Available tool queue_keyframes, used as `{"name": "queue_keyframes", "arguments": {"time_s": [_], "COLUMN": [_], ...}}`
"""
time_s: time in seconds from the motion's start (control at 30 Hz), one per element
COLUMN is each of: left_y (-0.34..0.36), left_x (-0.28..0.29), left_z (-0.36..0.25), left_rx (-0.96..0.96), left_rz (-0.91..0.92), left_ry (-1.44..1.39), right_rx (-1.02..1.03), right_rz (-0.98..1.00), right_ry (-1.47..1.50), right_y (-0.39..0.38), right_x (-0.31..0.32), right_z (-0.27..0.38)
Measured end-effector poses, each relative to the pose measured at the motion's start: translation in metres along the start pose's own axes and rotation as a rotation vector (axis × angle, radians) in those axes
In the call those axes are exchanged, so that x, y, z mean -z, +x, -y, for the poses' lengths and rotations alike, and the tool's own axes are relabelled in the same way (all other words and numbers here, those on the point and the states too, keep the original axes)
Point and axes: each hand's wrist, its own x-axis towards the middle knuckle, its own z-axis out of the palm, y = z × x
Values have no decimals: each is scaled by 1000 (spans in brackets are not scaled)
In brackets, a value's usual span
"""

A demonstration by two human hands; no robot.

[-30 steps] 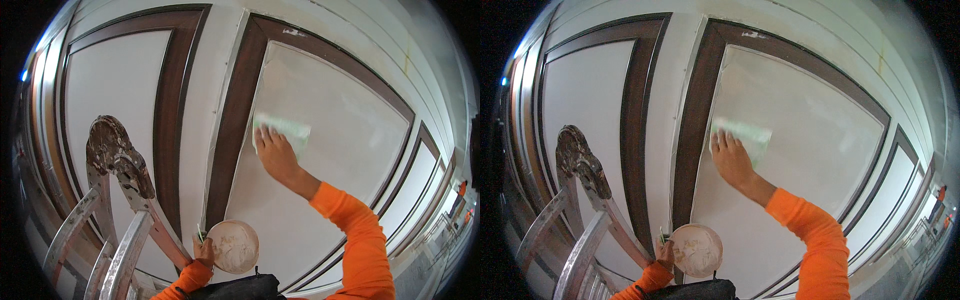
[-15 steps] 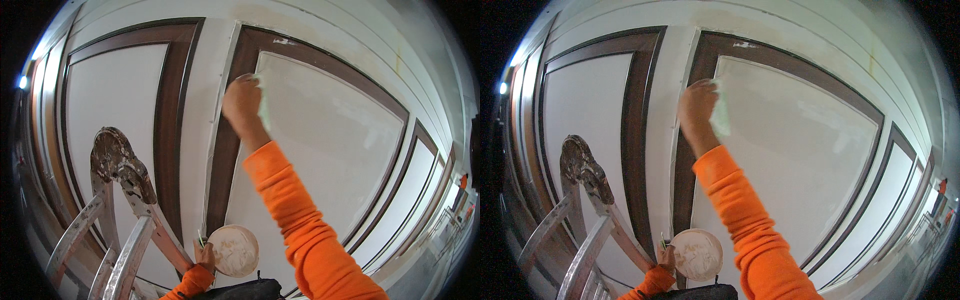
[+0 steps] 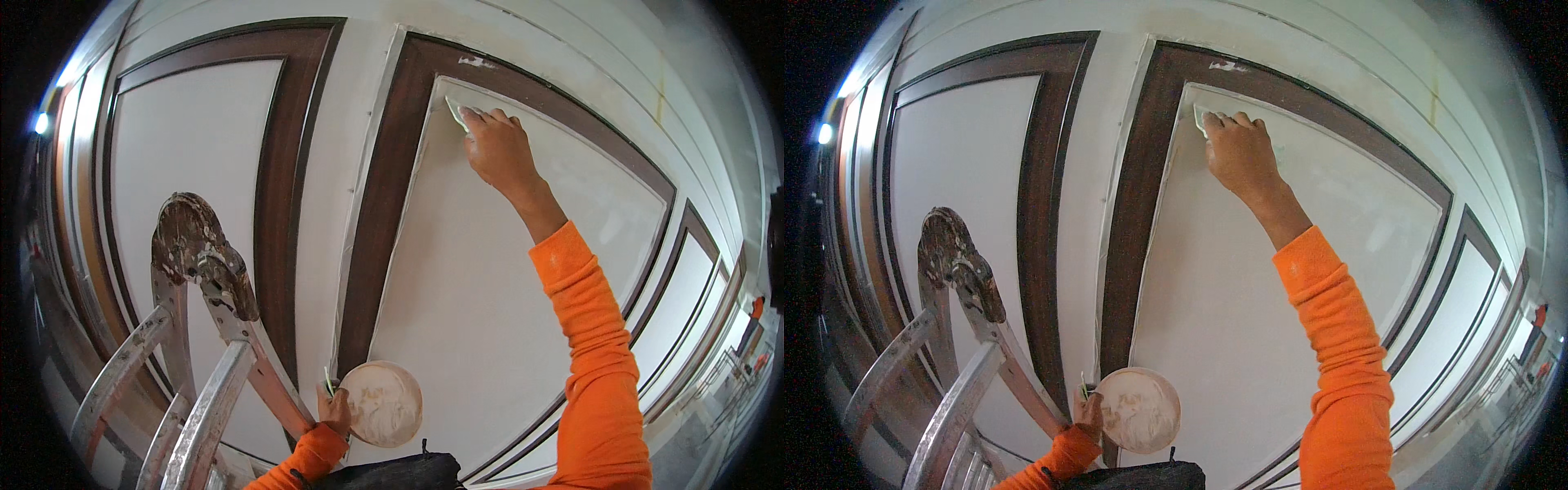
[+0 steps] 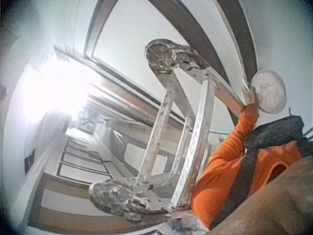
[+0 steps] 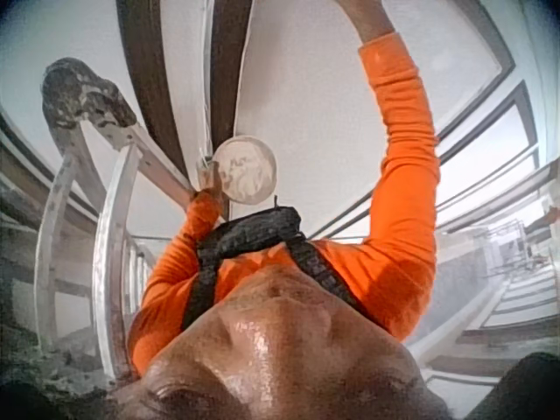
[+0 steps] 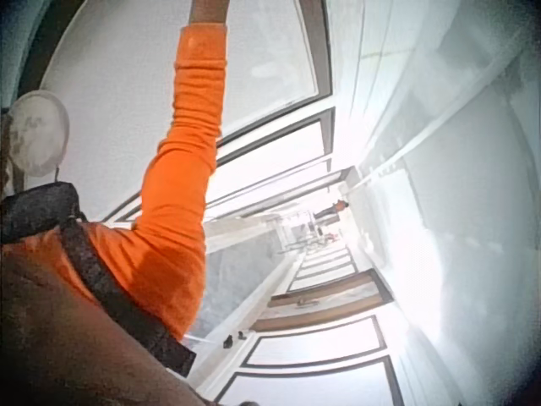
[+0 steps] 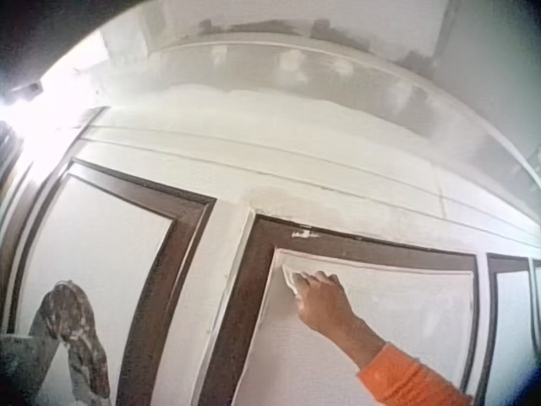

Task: The person applies joint compound to the edges of wall panels using a plastic spreader and a tray of compound while standing on a ladder.

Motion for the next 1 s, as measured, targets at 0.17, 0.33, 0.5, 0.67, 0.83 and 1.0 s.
{"name": "queue_keyframes", "arguments": {"time_s": [0.17,0.33,0.5,0.67,0.83,1.0], "left_y": [-19,-14,-19,-18,-23,-22], "left_x": [-12,-7,-8,-1,-6,-5], "left_z": [-60,-15,-24,-31,-73,-62], "left_rx": [259,-25,12,226,397,274], "left_rz": [-54,-45,-9,-31,25,-19], "left_ry": [-357,-98,-100,-155,-211,-283], "right_rx": [34,-16,45,83,291,59], "right_rz": [-31,-6,68,349,336,384], "right_ry": [-48,-56,53,60,76,10], "right_y": [8,11,4,-31,-122,-71], "right_x": [-16,-17,-5,4,-9,11], "right_z": [4,2,2,43,91,57]}}
